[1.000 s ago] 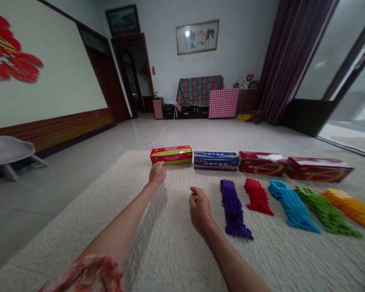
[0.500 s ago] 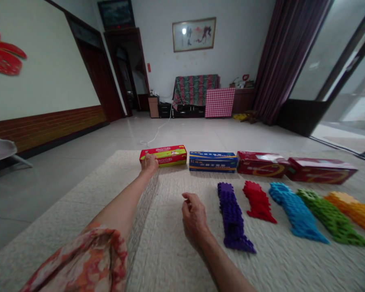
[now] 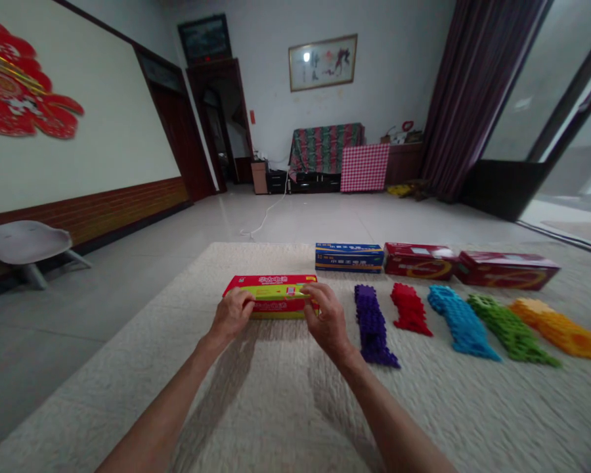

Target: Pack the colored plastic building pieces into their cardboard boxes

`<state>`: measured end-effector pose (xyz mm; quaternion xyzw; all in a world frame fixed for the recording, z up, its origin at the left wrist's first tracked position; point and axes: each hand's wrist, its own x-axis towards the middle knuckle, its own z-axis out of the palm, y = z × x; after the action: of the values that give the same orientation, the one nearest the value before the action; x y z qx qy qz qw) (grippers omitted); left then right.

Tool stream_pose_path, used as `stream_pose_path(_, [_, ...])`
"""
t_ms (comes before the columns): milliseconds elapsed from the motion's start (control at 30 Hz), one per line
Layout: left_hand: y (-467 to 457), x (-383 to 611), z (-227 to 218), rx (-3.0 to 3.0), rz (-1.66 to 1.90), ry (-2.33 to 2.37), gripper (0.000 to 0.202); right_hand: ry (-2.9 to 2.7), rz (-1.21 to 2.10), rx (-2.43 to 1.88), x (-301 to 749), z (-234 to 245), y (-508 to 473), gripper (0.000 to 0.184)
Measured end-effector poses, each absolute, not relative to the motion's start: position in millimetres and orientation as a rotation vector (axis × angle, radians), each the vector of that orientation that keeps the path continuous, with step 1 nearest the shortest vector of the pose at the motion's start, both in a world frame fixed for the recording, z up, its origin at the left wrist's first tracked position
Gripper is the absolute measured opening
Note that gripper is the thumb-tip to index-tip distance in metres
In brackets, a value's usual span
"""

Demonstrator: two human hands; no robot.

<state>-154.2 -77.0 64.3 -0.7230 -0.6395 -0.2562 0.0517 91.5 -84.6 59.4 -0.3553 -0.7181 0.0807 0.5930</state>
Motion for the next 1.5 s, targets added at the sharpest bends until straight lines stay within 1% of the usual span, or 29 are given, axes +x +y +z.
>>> stream_pose_path(100, [-120,-140,59,-2.360,-0.973,-1.807,0.015,-1.844,0.195,-0.959,105,82,-104,0.026])
stream_pose_path(167, [-144,-129,58,-2.446,-1.093,-1.728,0.015,-2.058,0.218,-1.096,116,89,-116,0.027])
stream_pose_path(267, [-174,-114,58,-2.502,-1.162,-1.685,0.014,-2.312,0.246,-1.261,133,94,-137,0.029])
stream_pose_path(400, [-206,-103,58,-2.517,-1.183,-1.691,0.014,-2.420,0.257,-1.292,146,99,-163,0.028])
stream_pose_path(467, [-217,-101,56,-2.513,-1.210,-1.683,0.014,-2.461,0.253,-1.299,147,100,-172,0.036])
stream_pose_path(567, [-226,-100,51,-2.489,-1.300,-1.638,0.013,-2.496,0.232,-1.325,144,101,-178,0.054])
stream_pose_path(633, [-229,-99,46,-2.444,-1.379,-1.613,0.013,-2.511,0.217,-1.340,142,102,-179,0.057])
stream_pose_path(767, [-229,-96,35,-2.325,-1.495,-1.583,0.012,-2.567,0.219,-1.305,141,108,-178,0.045])
stream_pose_path(867, [-229,-93,31,-2.255,-1.505,-1.588,0.013,-2.612,0.241,-1.245,144,112,-174,0.037])
stream_pose_path(1067, [-229,-91,30,-2.208,-1.461,-1.552,0.016,-2.645,0.305,-1.166,147,116,-164,0.035])
stream_pose_path(1300, [-228,-93,30,-2.197,-1.432,-1.513,0.016,-2.566,0.395,-1.180,156,143,-151,0.026])
stream_pose_path(1400, [-229,-93,31,-2.202,-1.423,-1.515,0.015,-2.405,0.297,-1.215,162,149,-139,0.023])
stream_pose_path(1500, [-229,-93,33,-2.215,-1.406,-1.541,0.015,-2.202,0.115,-1.267,164,145,-128,0.024])
